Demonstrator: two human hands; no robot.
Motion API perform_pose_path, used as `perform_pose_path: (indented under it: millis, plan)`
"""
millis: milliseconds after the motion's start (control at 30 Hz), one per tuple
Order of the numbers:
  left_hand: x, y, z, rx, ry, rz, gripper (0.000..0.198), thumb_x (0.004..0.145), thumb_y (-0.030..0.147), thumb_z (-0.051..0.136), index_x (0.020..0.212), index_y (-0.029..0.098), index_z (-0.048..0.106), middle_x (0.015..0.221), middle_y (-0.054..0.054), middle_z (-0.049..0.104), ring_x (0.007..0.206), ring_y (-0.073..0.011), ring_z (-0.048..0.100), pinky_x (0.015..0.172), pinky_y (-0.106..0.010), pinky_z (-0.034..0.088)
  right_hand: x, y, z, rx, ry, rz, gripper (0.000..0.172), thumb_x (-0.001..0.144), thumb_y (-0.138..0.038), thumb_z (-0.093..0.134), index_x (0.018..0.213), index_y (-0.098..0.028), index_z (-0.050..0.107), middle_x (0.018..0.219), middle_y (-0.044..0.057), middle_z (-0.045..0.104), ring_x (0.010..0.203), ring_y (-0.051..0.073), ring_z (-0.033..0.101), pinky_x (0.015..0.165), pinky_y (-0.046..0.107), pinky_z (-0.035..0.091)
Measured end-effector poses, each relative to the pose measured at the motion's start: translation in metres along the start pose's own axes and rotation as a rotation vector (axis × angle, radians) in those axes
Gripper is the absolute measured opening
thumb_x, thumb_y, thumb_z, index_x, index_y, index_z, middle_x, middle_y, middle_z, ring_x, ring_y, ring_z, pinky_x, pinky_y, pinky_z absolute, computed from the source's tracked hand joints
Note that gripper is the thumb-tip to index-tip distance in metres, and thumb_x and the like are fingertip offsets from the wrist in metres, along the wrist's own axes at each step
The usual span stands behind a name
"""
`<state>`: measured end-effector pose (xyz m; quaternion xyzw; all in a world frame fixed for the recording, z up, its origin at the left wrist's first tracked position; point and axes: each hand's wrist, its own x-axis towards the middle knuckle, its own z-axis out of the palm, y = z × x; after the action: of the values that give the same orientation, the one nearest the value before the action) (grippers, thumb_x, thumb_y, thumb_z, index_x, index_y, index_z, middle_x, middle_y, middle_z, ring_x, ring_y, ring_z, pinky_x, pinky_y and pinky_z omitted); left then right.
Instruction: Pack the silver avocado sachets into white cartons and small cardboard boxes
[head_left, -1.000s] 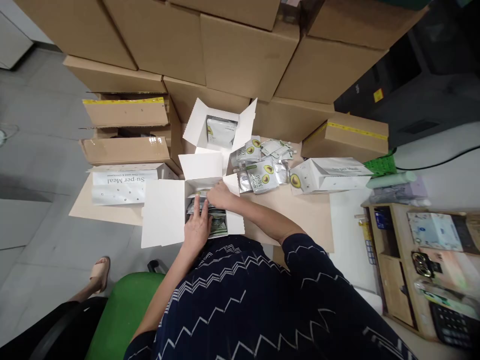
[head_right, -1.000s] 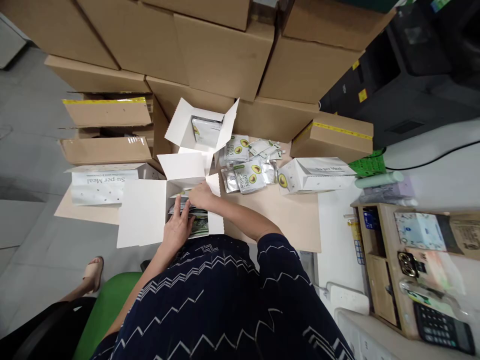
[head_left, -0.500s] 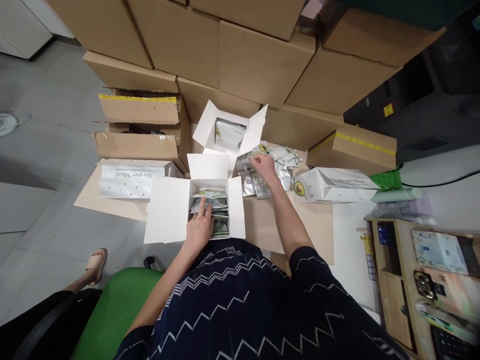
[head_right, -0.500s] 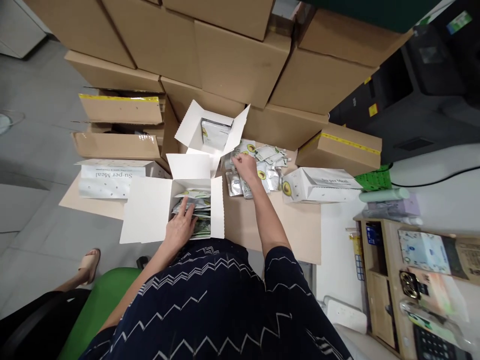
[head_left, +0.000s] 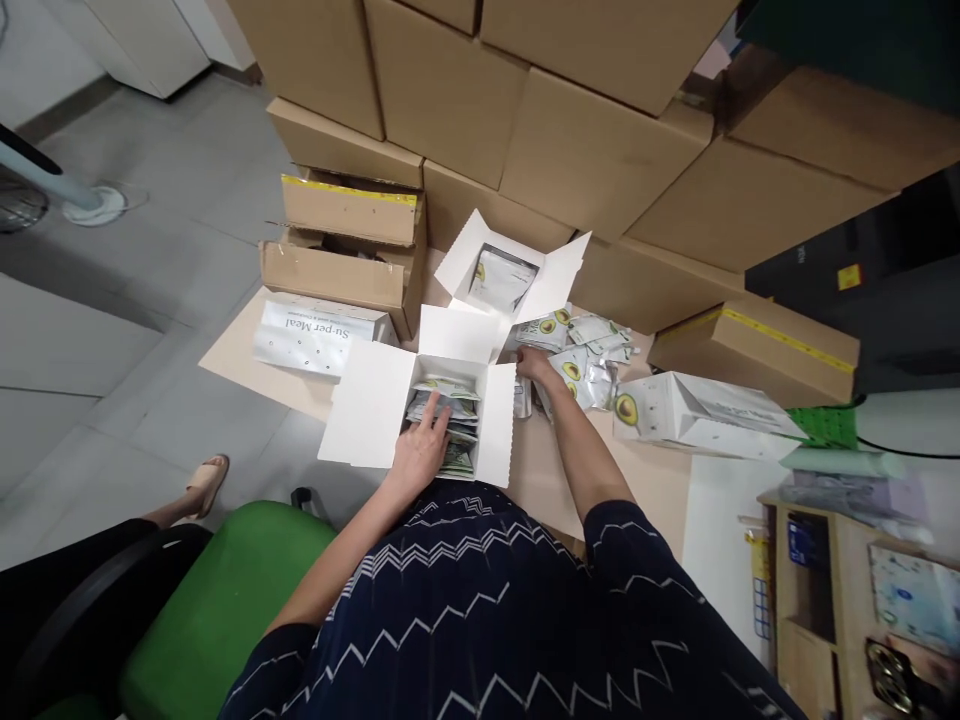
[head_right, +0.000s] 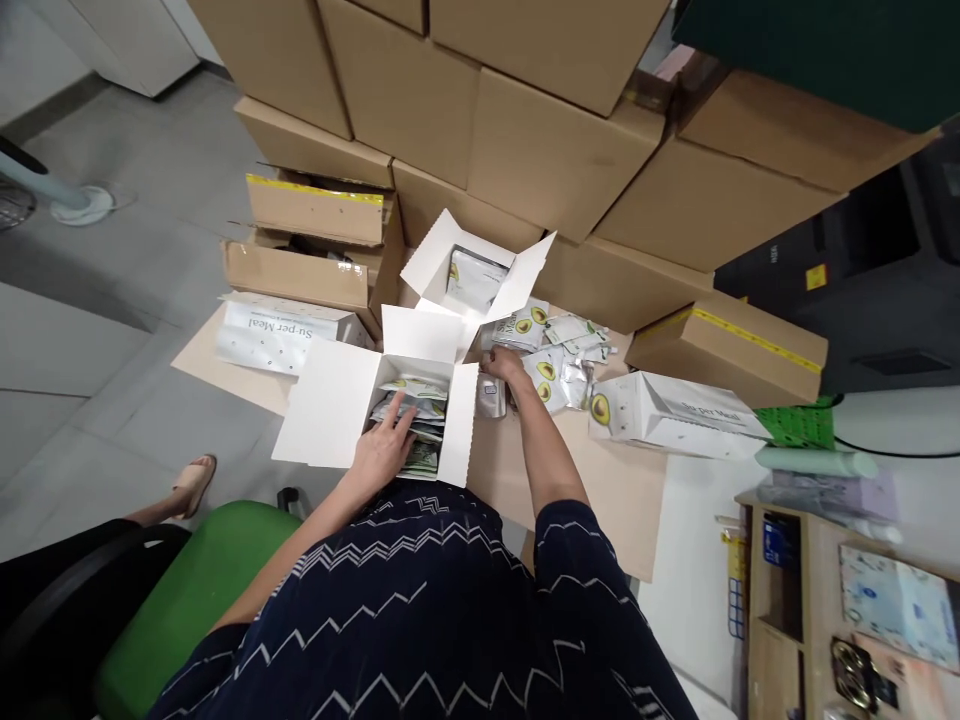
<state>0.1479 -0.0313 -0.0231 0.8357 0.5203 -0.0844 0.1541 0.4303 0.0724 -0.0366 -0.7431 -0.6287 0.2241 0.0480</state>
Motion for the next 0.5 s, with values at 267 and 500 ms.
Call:
perform_pose_path:
  millis: [267,500]
  plan:
    - [0.000,-0.001,0.003,-0.017,0.021,0.023,0.048,0.100,0.029,0.039,0.147,0.021,0.045,0.168,-0.014,0.016,0.096,-0.0250,0.069,0.079,-0.040,0.059,-0.082,0.026,-0.039,0.164,0.234,0.013,0.026,0.088,-0.034,0.052,0.104,-0.021,0.067,0.092,0.008,0.072,0.077,0.022,0.064,0.078,0.034,0.049]
    - [0.000,-0.001,0.002,-0.026,0.029,0.027,0.046,0.100,0.027,0.041,0.145,0.021,0.046,0.167,-0.015,0.018,0.098,-0.0257,0.069,0.081,-0.040,0.058,-0.151,-0.029,-0.121,0.137,0.534,-0.125,0.025,0.095,-0.045,0.052,0.106,-0.028,0.066,0.095,0.005,0.072,0.065,0.018,0.062,0.068,0.033,0.048]
